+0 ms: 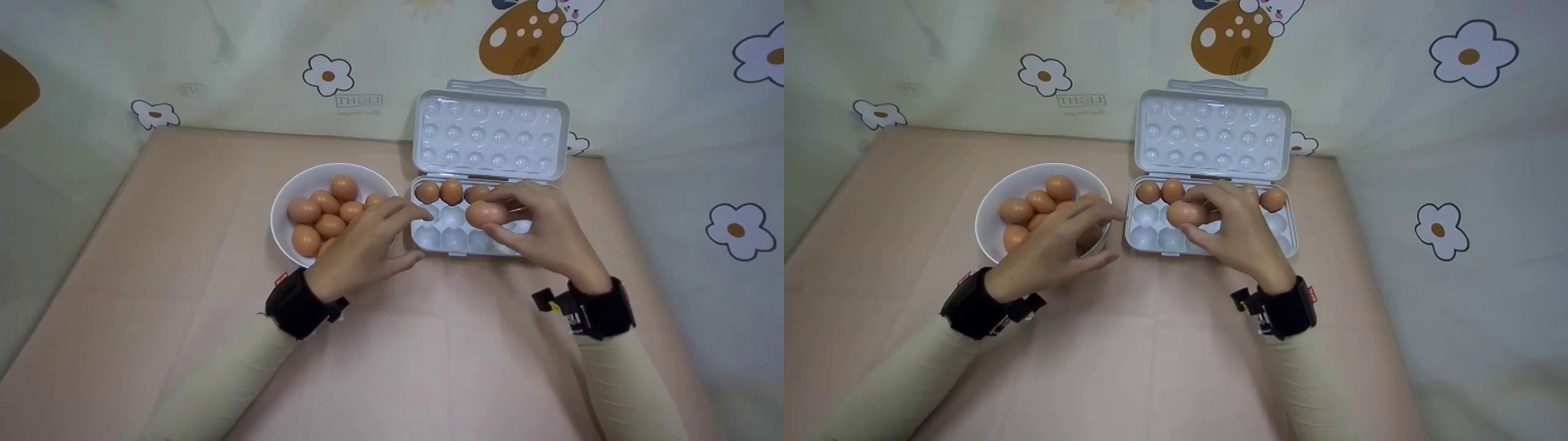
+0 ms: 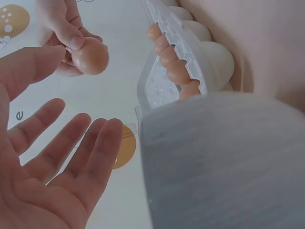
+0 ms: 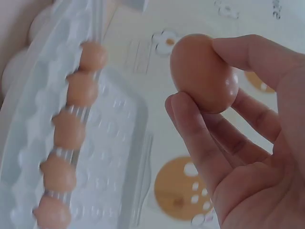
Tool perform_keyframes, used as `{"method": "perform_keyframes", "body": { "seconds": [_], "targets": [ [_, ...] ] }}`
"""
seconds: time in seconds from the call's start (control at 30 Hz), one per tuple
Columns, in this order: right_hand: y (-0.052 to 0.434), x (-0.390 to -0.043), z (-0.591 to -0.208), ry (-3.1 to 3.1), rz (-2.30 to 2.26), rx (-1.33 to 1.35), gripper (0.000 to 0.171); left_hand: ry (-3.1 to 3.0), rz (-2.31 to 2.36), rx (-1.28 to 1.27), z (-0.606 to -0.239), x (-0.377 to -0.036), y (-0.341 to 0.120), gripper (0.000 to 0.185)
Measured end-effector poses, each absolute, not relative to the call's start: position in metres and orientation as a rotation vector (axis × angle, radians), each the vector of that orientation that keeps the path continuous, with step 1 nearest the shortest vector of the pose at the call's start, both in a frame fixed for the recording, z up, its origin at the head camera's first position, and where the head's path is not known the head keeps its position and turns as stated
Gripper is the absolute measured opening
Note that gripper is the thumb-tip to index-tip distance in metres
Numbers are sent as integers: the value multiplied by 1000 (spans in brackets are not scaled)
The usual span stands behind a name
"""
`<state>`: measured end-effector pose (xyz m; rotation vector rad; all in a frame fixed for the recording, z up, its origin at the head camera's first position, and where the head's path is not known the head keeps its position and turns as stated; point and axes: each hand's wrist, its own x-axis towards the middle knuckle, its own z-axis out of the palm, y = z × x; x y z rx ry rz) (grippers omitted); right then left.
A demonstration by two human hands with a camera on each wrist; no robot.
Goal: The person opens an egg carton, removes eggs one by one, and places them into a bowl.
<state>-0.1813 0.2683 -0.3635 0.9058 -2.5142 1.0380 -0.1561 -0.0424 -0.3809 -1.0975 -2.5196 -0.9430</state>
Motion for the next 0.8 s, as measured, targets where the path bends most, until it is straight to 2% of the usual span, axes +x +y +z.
{"method": "perform_keyframes", "body": {
  "seconds": [0.4, 0.8],
  "targets": [
    [203, -172, -360, -2536, 1308, 968, 33, -2425, -1020, -1040, -376, -160, -47, 47],
    [190, -174, -368, -2553, 1494, 967, 32, -2405, -1029, -1058, -377, -161, -45, 37]
  ]
}}
